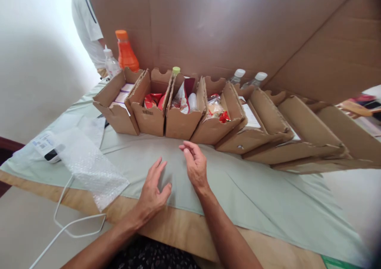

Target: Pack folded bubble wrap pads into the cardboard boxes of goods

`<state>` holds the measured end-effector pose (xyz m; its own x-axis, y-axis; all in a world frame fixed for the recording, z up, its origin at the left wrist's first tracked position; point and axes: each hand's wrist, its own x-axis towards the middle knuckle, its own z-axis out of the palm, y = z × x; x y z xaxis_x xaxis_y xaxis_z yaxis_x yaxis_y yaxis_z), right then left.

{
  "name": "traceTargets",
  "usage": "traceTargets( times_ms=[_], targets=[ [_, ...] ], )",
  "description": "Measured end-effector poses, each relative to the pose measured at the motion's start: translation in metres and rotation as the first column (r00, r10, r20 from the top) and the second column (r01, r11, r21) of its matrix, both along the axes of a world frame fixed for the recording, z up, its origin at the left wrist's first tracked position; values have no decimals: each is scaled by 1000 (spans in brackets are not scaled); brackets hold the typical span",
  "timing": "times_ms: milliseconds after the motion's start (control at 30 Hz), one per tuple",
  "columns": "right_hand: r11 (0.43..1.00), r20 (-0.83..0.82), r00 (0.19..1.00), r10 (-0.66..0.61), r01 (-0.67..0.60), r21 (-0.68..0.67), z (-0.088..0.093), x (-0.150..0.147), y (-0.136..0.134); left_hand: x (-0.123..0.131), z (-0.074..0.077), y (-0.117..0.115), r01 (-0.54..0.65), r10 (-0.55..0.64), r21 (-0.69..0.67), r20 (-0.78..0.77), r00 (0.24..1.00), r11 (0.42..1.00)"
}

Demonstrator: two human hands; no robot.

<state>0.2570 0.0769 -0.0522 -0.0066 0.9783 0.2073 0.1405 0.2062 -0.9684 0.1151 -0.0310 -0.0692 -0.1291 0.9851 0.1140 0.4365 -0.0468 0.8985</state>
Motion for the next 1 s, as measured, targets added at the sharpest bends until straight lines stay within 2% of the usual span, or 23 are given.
traceTargets(
  times_ms=[67,133,233,300,333,367,433,533,600,667,767,833,933,1000],
  targets=[
    [986,151,980,133,-146,78,32,-20,9,-10,0,-15,-14,15,-61,21,1000,998],
    [964,376,907,190,-245,103,67,-45,25,-18,3,-19,-27,31,-73,43,999,997],
    [968,731,670,126,-246,59,107,-82,58,-26,9,-19,-59,62,-53,64,996,997],
    [980,848,527,55,-193,57,119,-99,74,-31,9,-19,-92,95,-39,74,993,995],
    [982,869,494,22,-173,73,121,-103,77,-34,8,-21,-124,126,-25,84,988,992],
    [981,872,490,-5,-165,98,120,-105,77,-38,6,-23,-171,171,-7,100,980,985],
    [970,843,537,-33,-187,157,113,-101,63,-48,0,-27,-283,275,37,155,949,958],
    [933,784,621,-11,-277,232,102,-76,14,-63,-6,-32,-425,389,94,262,883,900],
    [907,754,657,20,-329,262,100,-48,-25,-70,-5,-35,-455,402,111,319,858,884],
    [902,715,699,36,-330,277,102,-12,-60,-73,-1,-36,-441,380,104,359,852,891],
    [937,651,758,-25,-208,279,104,52,-92,-69,7,-35,-382,327,77,378,866,921],
    [960,619,773,-136,-52,275,99,95,-105,-62,11,-36,-331,288,60,365,885,942],
    [943,510,799,-317,209,258,81,147,-125,-46,15,-41,-239,233,-20,314,920,971],
    [955,460,841,-284,209,209,65,167,-142,-33,18,-48,-168,191,-107,262,946,980]
  ],
)
